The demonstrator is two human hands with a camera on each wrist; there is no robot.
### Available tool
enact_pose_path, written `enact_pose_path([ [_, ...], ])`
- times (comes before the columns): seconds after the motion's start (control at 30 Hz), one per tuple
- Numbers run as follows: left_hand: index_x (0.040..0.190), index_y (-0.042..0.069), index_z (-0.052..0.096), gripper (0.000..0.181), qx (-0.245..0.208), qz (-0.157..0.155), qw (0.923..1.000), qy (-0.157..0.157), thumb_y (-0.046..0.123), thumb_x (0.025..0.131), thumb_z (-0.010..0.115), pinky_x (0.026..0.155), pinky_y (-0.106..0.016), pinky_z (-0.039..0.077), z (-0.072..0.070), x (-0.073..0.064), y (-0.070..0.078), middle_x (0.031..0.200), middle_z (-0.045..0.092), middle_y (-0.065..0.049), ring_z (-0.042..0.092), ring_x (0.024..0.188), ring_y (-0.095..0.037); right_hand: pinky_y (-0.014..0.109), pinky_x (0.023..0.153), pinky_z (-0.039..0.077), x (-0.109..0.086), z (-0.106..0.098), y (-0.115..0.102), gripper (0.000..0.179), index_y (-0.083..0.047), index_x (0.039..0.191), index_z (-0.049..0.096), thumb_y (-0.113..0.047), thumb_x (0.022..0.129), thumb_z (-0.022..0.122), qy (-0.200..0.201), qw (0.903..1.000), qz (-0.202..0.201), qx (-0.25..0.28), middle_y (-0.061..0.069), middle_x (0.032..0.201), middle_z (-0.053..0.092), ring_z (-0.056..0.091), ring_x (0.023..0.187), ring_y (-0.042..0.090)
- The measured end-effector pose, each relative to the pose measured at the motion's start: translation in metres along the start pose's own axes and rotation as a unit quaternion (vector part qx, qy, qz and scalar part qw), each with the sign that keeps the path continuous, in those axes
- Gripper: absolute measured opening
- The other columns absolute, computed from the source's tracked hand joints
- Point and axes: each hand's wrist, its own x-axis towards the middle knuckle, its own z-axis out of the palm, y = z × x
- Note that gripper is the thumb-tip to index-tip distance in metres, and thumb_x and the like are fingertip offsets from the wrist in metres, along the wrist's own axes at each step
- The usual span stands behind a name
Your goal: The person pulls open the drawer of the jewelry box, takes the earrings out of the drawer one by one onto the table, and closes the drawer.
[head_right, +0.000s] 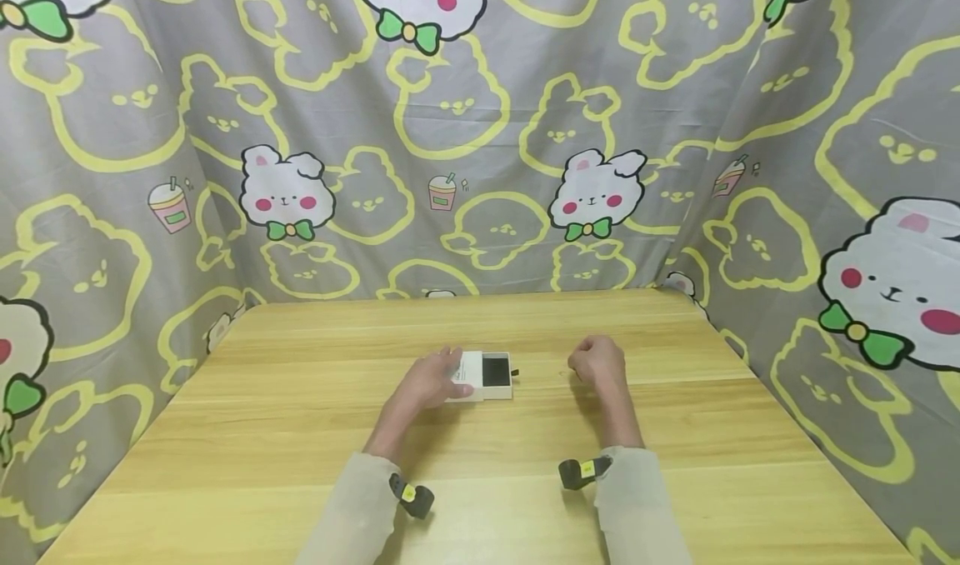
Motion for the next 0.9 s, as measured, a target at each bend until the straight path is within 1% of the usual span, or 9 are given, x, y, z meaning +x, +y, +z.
enact_pose_path([
  [0.13,0.156,0.006,0.038,0.082,0.0,-0.004,1.0,0.0,0.035,0.09,0.077,0.12,-0.054,0.033,0.0,0.0,0.0,0.163,0.033,-0.02,0.037,0.145,-0.048,0.026,0.057,0.041,0.002,0.002,0.005,0.011,-0.002,0.082,0.069,-0.006,0.077,0.06,0.005,1.0,0.003,-0.006,-0.004,0.057,0.06,0.056,0.062,0.015],
  [0.4,0.157,0.006,0.037,0.082,0.01,-0.002,0.9999,-0.003,0.035,0.091,0.075,0.12,-0.054,0.033,-0.001,0.0,0.001,0.163,0.032,-0.02,0.037,0.145,-0.048,0.028,0.055,0.043,0.003,0.004,0.01,0.009,-0.002,0.084,0.069,-0.007,0.08,0.062,0.002,0.9998,0.019,0.003,0.0,0.063,0.062,0.056,0.062,0.017],
  [0.63,0.158,0.007,0.036,0.082,0.011,-0.002,0.9999,-0.005,0.036,0.091,0.075,0.121,-0.053,0.032,-0.001,0.0,0.001,0.164,0.032,-0.02,0.036,0.145,-0.048,0.027,0.056,0.042,0.002,0.004,0.01,0.007,-0.002,0.083,0.068,-0.007,0.081,0.063,0.001,0.9996,0.024,-0.016,0.001,0.064,0.062,0.055,0.066,0.019],
  [0.9,0.157,0.006,0.037,0.081,-0.001,-0.001,1.0,-0.004,0.034,0.091,0.076,0.121,-0.053,0.033,-0.001,0.0,0.001,0.164,0.032,-0.02,0.036,0.146,-0.047,0.027,0.059,0.043,0.003,0.003,0.013,0.009,-0.002,0.083,0.068,-0.008,0.079,0.063,-0.007,0.9992,0.025,-0.03,0.003,0.068,0.064,0.057,0.072,0.022],
])
